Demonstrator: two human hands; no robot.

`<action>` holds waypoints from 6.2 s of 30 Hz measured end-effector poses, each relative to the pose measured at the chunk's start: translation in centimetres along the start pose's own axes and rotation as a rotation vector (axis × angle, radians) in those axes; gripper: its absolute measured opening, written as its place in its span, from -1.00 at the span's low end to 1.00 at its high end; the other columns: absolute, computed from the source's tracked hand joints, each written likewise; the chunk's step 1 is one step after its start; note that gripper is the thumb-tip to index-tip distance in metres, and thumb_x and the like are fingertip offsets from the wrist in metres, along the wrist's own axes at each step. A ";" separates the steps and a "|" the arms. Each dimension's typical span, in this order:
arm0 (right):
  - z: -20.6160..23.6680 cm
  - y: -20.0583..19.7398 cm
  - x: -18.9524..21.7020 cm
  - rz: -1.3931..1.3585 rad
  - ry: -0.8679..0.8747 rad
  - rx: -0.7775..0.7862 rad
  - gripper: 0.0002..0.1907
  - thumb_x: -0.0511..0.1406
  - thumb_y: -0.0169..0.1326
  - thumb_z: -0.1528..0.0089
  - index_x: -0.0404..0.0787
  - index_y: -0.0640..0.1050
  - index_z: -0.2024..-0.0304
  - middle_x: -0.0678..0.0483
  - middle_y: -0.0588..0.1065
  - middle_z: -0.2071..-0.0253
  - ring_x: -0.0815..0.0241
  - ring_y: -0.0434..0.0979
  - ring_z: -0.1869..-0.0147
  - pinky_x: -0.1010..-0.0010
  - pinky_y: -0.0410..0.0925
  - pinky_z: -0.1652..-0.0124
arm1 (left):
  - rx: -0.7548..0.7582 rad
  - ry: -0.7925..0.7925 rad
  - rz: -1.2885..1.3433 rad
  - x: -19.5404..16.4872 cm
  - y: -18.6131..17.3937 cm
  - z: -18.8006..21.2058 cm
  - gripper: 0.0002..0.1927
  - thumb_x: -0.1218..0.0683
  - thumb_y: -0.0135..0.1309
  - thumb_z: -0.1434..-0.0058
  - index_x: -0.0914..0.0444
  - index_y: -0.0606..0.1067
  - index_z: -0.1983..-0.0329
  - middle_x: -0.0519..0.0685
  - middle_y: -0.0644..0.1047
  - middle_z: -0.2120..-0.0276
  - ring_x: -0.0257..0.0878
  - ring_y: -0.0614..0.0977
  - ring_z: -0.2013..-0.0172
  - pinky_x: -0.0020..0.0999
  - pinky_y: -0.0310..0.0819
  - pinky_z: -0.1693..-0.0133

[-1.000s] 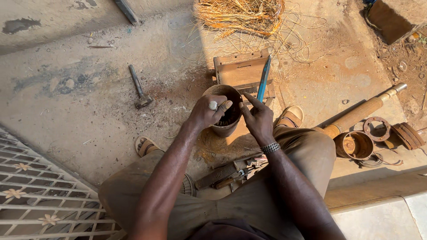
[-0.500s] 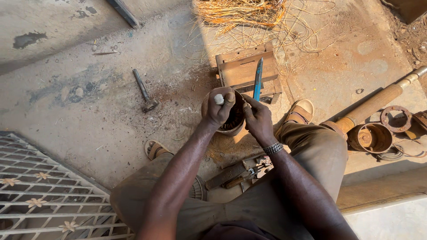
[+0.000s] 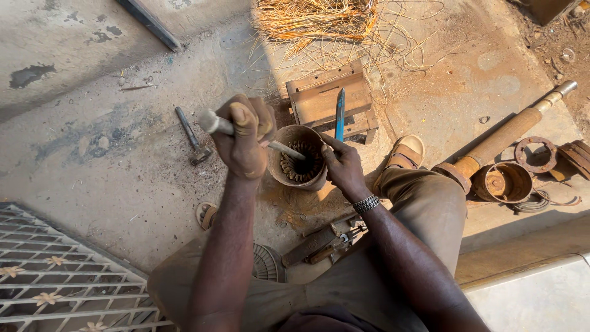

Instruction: The person sits on the ground and uses a hammer and a blue-handled tool to shape a small metal piece held in a cylindrical container. The person repeatedly strikes the metal piece with the hammer while adjusting its position with the tool.

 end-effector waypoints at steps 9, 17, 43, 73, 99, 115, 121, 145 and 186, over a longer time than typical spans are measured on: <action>-0.1 0.1 0.1 0.017 0.033 0.009 -0.56 -0.21 -0.02 -0.38 -0.09 0.48 -0.32 0.15 0.49 0.61 0.39 0.41 0.66 0.50 0.31 0.62 | -0.016 0.046 -0.117 -8.5 1.8 -2.1 -0.44 -0.20 -0.08 -0.59 0.19 0.13 0.43 -0.13 0.17 0.61 -0.47 0.10 0.69 -0.49 -0.06 0.68; 0.0 0.0 0.4 0.002 0.012 0.022 -0.55 -0.19 -0.01 -0.38 -0.09 0.48 -0.31 0.16 0.45 0.61 0.39 0.39 0.67 0.50 0.30 0.63 | 0.077 -0.007 -0.059 -8.8 2.6 -2.4 -0.46 -0.19 -0.09 -0.60 0.19 0.13 0.41 -0.16 0.15 0.65 -0.45 0.10 0.67 -0.48 -0.07 0.65; 8.2 -4.9 1.4 -0.571 -0.011 -0.114 -0.32 -0.29 -0.12 -0.43 0.16 -0.01 -0.55 0.16 0.26 0.48 0.42 0.20 0.56 0.58 0.20 0.58 | 0.354 -0.126 -0.074 -10.5 5.7 -5.4 -0.51 -0.16 -0.07 -0.57 0.15 0.28 0.48 -0.23 0.19 0.65 -0.45 0.19 0.66 -0.42 0.04 0.62; 9.5 -0.2 1.0 -0.675 0.006 0.139 -0.24 -0.39 -0.14 -0.38 0.22 -0.08 -0.53 0.22 0.19 0.57 0.41 0.15 0.66 0.58 0.16 0.65 | 0.144 -0.056 -0.192 -7.0 1.4 -7.3 -0.46 -0.14 -0.02 -0.52 0.14 0.25 0.58 -0.22 0.18 0.74 -0.47 0.22 0.75 -0.44 0.02 0.73; 9.8 1.3 -1.5 -0.581 0.107 0.042 -0.20 -0.42 -0.11 -0.36 0.23 -0.06 -0.54 0.21 0.23 0.53 0.40 0.17 0.59 0.59 0.16 0.61 | 0.052 -0.113 -0.144 -3.8 0.7 -7.2 -0.48 -0.18 0.00 -0.48 0.13 0.25 0.56 -0.23 0.19 0.72 -0.46 0.18 0.73 -0.40 -0.06 0.69; 8.7 0.9 -4.8 -0.579 0.206 -0.076 -0.21 -0.42 -0.10 -0.34 0.23 -0.03 -0.53 0.17 0.27 0.53 0.37 0.21 0.61 0.53 0.16 0.63 | 0.109 -0.205 -0.089 -3.5 0.2 -5.8 -0.50 -0.20 -0.06 -0.48 0.13 0.26 0.53 -0.22 0.20 0.70 -0.43 0.15 0.73 -0.42 -0.04 0.69; 8.2 1.4 -6.1 -0.596 0.264 -0.105 -0.22 -0.41 -0.10 -0.33 0.20 -0.03 -0.52 0.14 0.28 0.53 0.36 0.22 0.63 0.52 0.16 0.65 | 0.050 -0.282 -0.110 0.8 0.2 -3.1 -0.50 -0.18 -0.06 -0.47 0.13 0.26 0.57 -0.23 0.21 0.71 -0.42 0.19 0.73 -0.39 0.03 0.69; 7.7 2.1 -4.9 -0.611 0.292 -0.054 -0.23 -0.39 -0.07 -0.33 0.17 0.00 -0.52 0.14 0.30 0.54 0.37 0.22 0.64 0.56 0.15 0.65 | 0.170 -0.331 0.012 -0.9 2.5 -1.1 -0.54 -0.11 -0.02 -0.55 0.17 0.25 0.45 -0.26 0.18 0.57 -0.47 0.15 0.55 -0.45 -0.04 0.52; 7.7 1.4 -5.4 -0.574 0.320 -0.060 -0.23 -0.39 -0.05 -0.32 0.13 0.00 -0.50 0.13 0.33 0.53 0.37 0.26 0.64 0.53 0.18 0.66 | 0.180 -0.236 -0.166 -6.4 5.9 -4.3 -0.52 -0.07 -0.06 -0.56 0.16 0.26 0.51 -0.26 0.19 0.65 -0.49 0.17 0.63 -0.45 -0.03 0.60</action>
Point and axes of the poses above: each hand's wrist, its own z-axis away from the middle knuckle, its own y-axis out of the palm, x = y × z, the point moved 6 cm from there along -z, towards the middle knuckle
